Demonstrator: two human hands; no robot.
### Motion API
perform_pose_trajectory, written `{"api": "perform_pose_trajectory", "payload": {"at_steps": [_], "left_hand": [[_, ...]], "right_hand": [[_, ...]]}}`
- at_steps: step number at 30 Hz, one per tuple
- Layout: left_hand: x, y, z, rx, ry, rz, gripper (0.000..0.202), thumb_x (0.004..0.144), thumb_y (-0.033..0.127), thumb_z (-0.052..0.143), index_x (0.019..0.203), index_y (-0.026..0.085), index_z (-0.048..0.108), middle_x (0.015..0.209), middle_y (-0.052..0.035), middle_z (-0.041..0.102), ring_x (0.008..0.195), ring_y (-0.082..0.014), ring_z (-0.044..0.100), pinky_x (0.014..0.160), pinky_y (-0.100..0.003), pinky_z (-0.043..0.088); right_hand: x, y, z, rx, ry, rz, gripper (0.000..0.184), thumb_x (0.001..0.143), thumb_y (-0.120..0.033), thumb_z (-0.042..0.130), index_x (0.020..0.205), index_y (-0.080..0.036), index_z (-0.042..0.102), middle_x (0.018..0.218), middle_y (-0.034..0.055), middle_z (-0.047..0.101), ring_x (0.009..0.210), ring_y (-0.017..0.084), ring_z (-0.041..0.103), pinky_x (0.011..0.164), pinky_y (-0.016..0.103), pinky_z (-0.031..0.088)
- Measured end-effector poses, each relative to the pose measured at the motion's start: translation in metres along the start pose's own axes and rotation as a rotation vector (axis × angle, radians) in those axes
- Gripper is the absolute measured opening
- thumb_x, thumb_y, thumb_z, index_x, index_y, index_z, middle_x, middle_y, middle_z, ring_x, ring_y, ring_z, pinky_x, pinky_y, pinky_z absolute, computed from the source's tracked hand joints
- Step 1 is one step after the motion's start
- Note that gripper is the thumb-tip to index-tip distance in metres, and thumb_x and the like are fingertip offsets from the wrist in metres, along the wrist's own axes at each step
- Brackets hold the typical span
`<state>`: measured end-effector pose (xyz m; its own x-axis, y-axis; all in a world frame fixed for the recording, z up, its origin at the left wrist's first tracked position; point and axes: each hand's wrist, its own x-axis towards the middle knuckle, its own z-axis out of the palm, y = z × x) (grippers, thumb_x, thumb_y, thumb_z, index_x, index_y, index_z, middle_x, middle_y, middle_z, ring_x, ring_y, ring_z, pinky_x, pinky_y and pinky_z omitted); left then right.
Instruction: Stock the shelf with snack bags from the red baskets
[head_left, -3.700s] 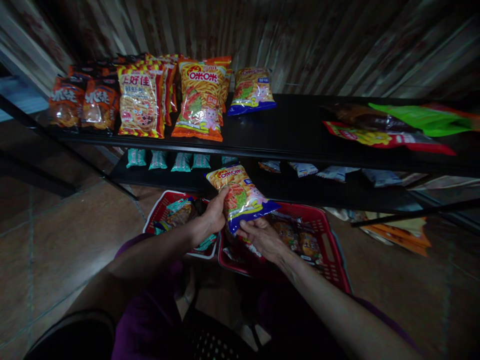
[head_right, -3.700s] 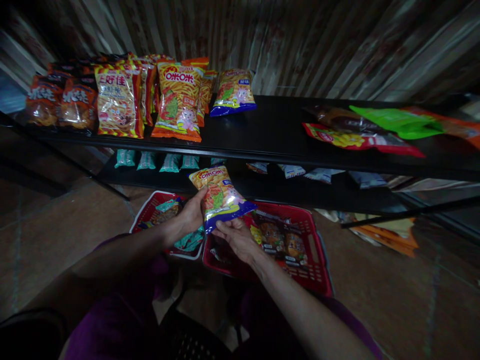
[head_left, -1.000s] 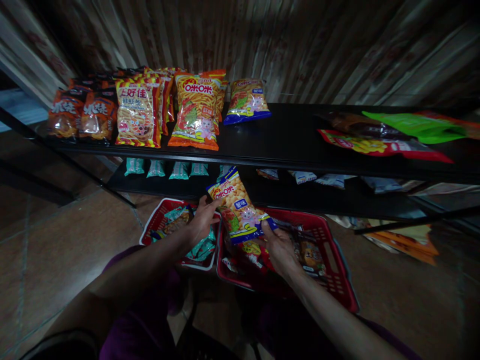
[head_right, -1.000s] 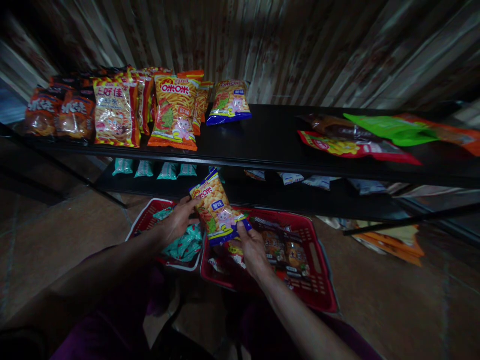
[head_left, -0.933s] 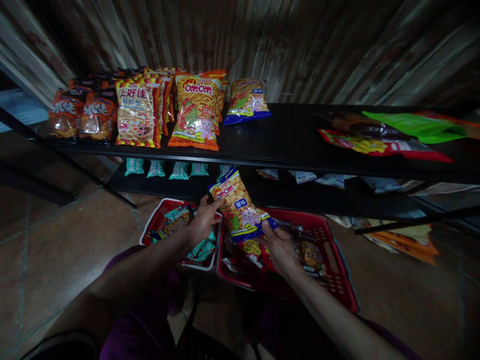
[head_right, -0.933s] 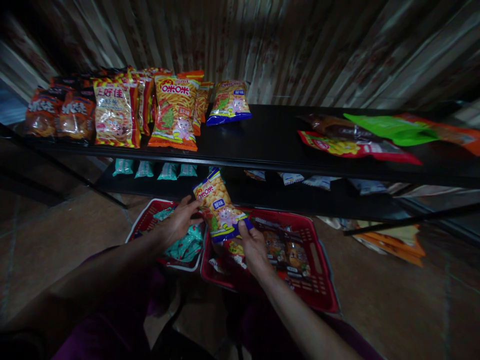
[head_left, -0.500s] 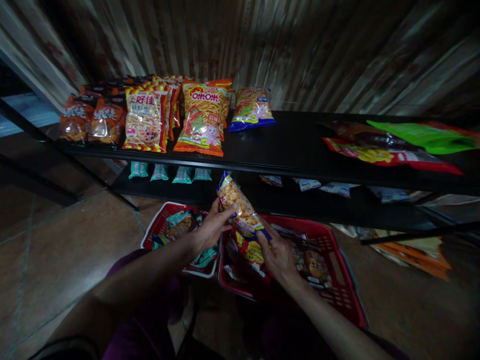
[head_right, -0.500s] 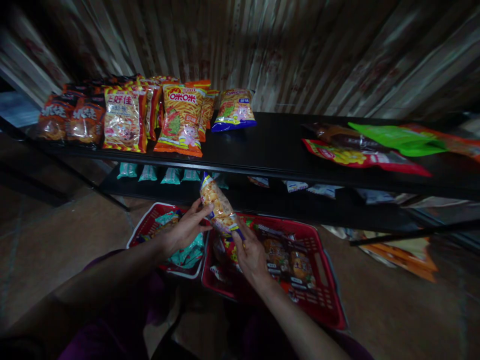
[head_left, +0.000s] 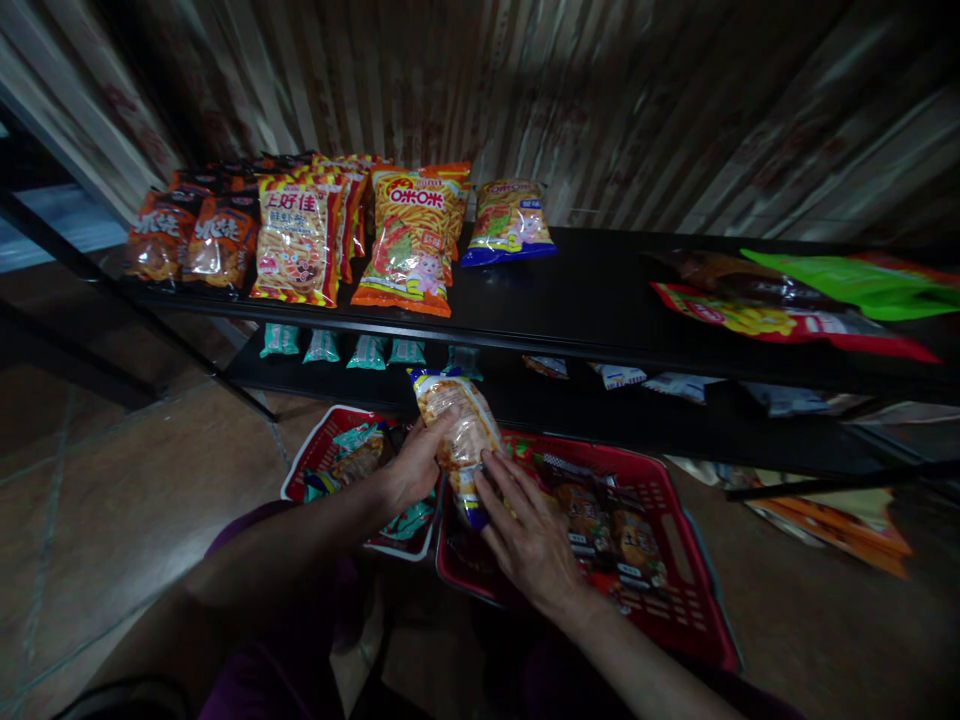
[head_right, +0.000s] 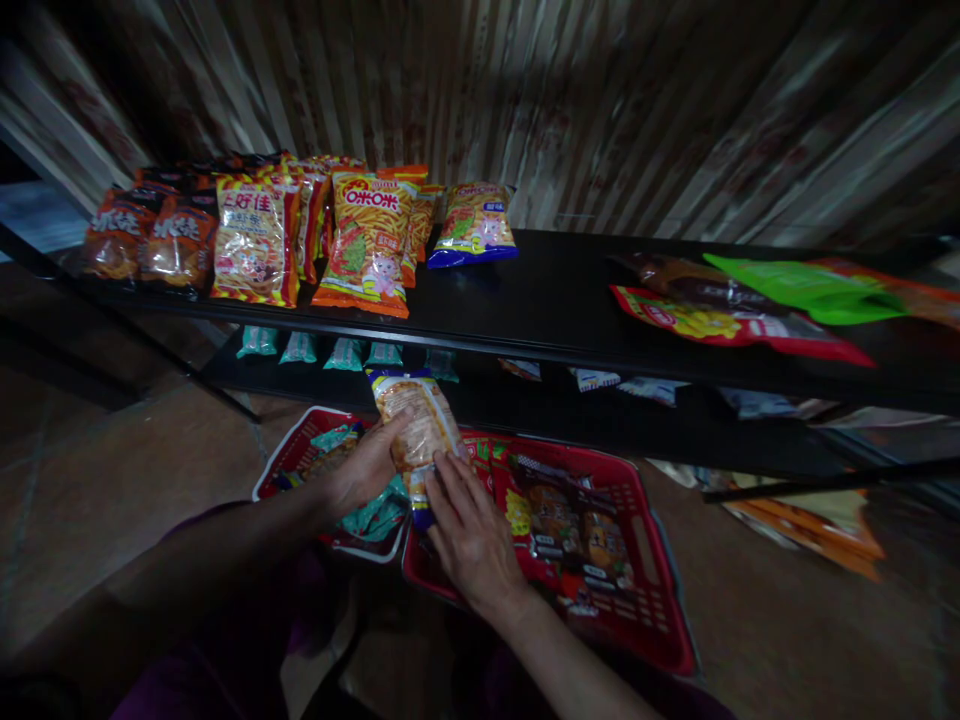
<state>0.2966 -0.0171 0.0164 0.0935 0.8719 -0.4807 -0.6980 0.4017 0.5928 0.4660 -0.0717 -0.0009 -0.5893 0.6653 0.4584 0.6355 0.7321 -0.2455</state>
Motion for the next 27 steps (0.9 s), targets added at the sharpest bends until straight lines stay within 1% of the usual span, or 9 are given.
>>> {"api": "perform_pose_trajectory", "payload": {"at_steps": [4,7,9,12,14,16,19,21,27], "left_hand": [[0.000,0.004,-0.004,-0.003,-0.026,-0.106,0.045,0.069,0.036,0.070,0.108,0.016,0.061,0.100,-0.0115,0.070,0.097,-0.0295,0.065,0.086,-0.042,0.051],[-0.003,0.007,-0.009,0.012,-0.077,-0.194,0.038,0.070,0.031,0.068,0.103,0.014,0.063,0.101,-0.0120,0.070,0.099,-0.0290,0.064,0.088,-0.041,0.049],[-0.005,0.007,-0.013,0.044,-0.125,-0.241,0.036,0.071,0.031,0.067,0.102,0.014,0.064,0.101,-0.0117,0.071,0.099,-0.0280,0.064,0.090,-0.040,0.048],[-0.007,0.005,-0.016,0.098,-0.181,-0.303,0.036,0.071,0.033,0.068,0.101,0.014,0.065,0.099,-0.0119,0.071,0.099,-0.0277,0.064,0.092,-0.040,0.046],[-0.009,0.003,-0.014,0.126,-0.233,-0.323,0.034,0.070,0.032,0.068,0.099,0.014,0.066,0.099,-0.0124,0.071,0.101,-0.0282,0.064,0.094,-0.040,0.044],[-0.011,0.001,-0.012,0.148,-0.292,-0.336,0.031,0.070,0.031,0.068,0.096,0.013,0.067,0.100,-0.0131,0.071,0.102,-0.0286,0.063,0.095,-0.040,0.043],[-0.013,-0.001,-0.007,0.175,-0.344,-0.325,0.030,0.069,0.029,0.069,0.095,0.013,0.068,0.099,-0.0134,0.071,0.100,-0.0288,0.064,0.094,-0.041,0.043],[-0.013,-0.002,-0.004,0.193,-0.363,-0.297,0.032,0.068,0.028,0.071,0.097,0.013,0.068,0.099,-0.0133,0.071,0.098,-0.0289,0.064,0.093,-0.041,0.044],[-0.019,-0.003,0.005,0.236,-0.374,-0.272,0.039,0.067,0.033,0.074,0.100,0.014,0.067,0.104,-0.0128,0.070,0.099,-0.0291,0.064,0.092,-0.041,0.045]], "right_hand": [[0.002,-0.007,-0.006,0.094,-0.043,-0.073,0.056,0.081,-0.025,0.061,0.134,-0.019,0.044,0.139,0.0152,0.046,0.130,0.029,0.038,0.098,0.046,0.046],[0.005,-0.005,-0.014,0.258,-0.007,-0.088,0.049,0.083,-0.024,0.058,0.131,-0.021,0.048,0.129,0.0121,0.057,0.120,0.025,0.051,0.096,0.043,0.047],[0.009,-0.001,-0.019,0.364,0.076,0.060,0.037,0.086,-0.021,0.051,0.123,-0.024,0.055,0.112,0.0090,0.067,0.103,0.022,0.062,0.089,0.040,0.050],[0.018,0.011,-0.022,0.498,0.262,0.516,0.024,0.086,-0.028,0.051,0.107,-0.025,0.062,0.094,0.0063,0.070,0.086,0.020,0.065,0.080,0.036,0.052],[0.026,0.022,-0.021,0.691,0.361,0.826,0.029,0.081,-0.040,0.058,0.106,-0.026,0.060,0.096,0.0044,0.069,0.089,0.019,0.064,0.082,0.034,0.051],[0.034,0.034,-0.022,1.014,0.364,1.052,0.039,0.073,-0.051,0.063,0.102,-0.026,0.060,0.099,0.0031,0.069,0.093,0.020,0.064,0.082,0.034,0.051],[0.043,0.048,-0.027,1.458,0.188,1.193,0.041,0.067,-0.059,0.065,0.082,-0.022,0.063,0.092,0.0053,0.071,0.094,0.024,0.065,0.078,0.035,0.052],[0.047,0.053,-0.030,1.581,0.121,1.217,0.037,0.067,-0.056,0.067,0.077,-0.020,0.062,0.087,0.0063,0.072,0.092,0.025,0.066,0.077,0.036,0.053],[0.049,0.050,-0.024,1.529,0.341,1.388,0.026,0.061,-0.037,0.078,0.072,-0.020,0.061,0.070,0.0012,0.072,0.072,0.021,0.068,0.069,0.033,0.055]]}}
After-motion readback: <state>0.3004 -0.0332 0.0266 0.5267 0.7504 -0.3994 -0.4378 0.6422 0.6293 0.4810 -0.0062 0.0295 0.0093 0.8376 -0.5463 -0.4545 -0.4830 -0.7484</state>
